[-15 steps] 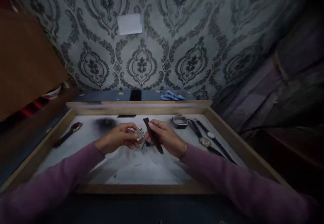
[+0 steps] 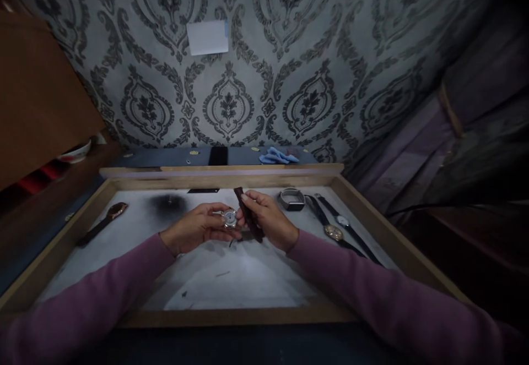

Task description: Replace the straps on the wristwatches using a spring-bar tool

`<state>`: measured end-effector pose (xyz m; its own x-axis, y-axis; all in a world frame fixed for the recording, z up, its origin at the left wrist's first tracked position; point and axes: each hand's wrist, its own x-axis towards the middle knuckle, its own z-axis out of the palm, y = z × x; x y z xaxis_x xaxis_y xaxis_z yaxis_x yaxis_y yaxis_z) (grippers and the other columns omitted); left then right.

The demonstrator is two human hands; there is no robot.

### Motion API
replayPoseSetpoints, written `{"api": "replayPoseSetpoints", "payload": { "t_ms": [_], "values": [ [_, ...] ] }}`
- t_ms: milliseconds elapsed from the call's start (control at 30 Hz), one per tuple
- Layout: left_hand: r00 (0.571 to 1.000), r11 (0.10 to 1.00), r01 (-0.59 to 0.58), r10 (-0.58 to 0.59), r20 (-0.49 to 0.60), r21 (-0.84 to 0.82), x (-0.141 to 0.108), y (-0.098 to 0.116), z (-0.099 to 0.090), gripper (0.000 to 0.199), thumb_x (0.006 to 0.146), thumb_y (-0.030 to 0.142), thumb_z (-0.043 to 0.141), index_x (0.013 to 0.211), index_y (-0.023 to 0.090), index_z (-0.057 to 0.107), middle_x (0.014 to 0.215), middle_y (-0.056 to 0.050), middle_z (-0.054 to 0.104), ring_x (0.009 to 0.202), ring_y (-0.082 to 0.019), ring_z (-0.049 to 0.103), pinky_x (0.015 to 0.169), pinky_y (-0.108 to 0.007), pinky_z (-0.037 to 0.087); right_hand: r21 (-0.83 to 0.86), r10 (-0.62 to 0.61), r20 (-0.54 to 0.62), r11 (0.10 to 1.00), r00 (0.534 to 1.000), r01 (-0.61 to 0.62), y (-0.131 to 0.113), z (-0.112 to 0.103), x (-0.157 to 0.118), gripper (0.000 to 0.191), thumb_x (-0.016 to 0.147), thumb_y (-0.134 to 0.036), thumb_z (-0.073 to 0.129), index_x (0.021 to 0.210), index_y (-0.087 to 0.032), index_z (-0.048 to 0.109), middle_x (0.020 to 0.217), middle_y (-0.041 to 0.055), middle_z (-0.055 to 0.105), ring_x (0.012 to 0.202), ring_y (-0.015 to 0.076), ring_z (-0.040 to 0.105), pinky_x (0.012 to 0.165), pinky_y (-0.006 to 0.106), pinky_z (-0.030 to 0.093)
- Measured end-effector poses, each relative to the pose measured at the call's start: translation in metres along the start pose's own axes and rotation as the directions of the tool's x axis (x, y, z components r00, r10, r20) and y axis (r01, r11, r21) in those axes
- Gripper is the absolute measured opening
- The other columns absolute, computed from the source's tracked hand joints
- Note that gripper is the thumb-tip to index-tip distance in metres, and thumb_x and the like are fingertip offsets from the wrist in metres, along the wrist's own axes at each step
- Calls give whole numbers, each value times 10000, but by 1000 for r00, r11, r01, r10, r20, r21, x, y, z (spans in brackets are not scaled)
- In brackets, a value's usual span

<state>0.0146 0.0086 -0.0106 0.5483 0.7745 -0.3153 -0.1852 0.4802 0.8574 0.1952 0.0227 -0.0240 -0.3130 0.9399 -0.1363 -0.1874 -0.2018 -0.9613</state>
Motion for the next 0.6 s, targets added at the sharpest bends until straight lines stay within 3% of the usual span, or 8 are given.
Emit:
{"api": "replayPoseSetpoints", "payload": {
  "t_ms": [200, 400, 600],
  "values": [
    [999, 997, 35, -36, 8, 71, 0, -4, 0, 304, 724, 203, 785, 892, 134, 541, 879, -99, 720, 764, -199, 729, 619, -219, 526, -16, -20, 43, 1000, 999, 20, -1, -2, -2, 269, 847, -398, 633, 779, -169, 509, 581, -20, 662, 444, 75, 581, 446, 162, 447],
    [1000, 994, -15, 12, 28, 112, 1, -4, -5, 246, 768, 241, 749, 917, 111, 603, 942, -113, 718, 781, -179, 722, 625, -209, 523, -59, -14, 102, 998, 995, 20, 0, -2, -4, 364, 778, -499, 674, 783, -175, 509, 589, -26, 658, 441, 72, 565, 437, 163, 429],
    [997, 997, -40, 44, -68, 66, 0, -1, -4, 230, 751, 204, 745, 872, 128, 565, 853, -97, 732, 715, -181, 728, 597, -213, 532, -122, -17, 110, 992, 994, 30, 1, -5, -4, 438, 723, -575, 685, 780, -173, 520, 566, -42, 622, 395, 49, 489, 387, 149, 337]
  ]
}}
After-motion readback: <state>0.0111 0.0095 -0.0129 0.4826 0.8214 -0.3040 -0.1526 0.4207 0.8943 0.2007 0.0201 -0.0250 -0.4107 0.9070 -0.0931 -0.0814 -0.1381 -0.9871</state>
